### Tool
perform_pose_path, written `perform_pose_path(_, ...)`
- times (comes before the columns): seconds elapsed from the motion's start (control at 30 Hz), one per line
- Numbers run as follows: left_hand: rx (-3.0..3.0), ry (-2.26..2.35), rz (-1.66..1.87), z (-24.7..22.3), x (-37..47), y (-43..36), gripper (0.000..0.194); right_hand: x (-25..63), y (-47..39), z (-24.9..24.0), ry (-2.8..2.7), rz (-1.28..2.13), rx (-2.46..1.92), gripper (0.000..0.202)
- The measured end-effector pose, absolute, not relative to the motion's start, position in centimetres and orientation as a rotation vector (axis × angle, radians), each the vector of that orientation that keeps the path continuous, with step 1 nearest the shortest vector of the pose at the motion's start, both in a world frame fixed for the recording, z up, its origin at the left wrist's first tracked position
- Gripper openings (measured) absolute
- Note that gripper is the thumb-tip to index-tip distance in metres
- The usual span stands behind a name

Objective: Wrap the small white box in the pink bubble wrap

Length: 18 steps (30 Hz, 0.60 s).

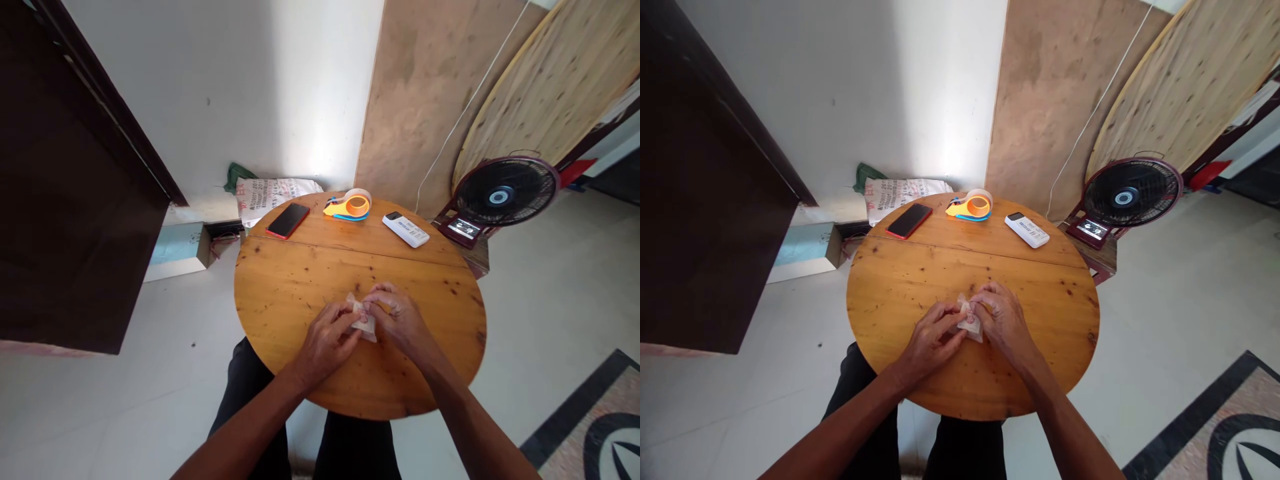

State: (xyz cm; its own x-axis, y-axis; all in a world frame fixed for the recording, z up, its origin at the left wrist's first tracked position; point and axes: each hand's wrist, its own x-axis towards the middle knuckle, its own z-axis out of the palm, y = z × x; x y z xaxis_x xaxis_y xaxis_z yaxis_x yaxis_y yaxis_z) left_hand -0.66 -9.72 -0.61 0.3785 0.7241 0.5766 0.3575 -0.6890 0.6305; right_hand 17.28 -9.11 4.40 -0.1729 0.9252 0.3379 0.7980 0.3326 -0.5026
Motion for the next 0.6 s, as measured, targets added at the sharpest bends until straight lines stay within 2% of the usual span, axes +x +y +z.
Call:
perform_pose_path(0.23,2.212,0.944,1.203,-0.7,-0.7,-9.8,0.028,16.0,-12.4,4.7,-2.233,-0.157,-1.525,0.022)
perform_pose_path(0.43,2.186,0.937,1.182,-0.4,-0.7,-9.9,0.016,15.8,-13.5,4.1,-2.275,-0.342,-1.536,0.021)
perform_pose_path(0.6,2.194,0.954,1.179,-0.6,-0.7,-10.0,0.016,15.5,-13.5,3.0,-2.2,-0.454,-1.487,0.016)
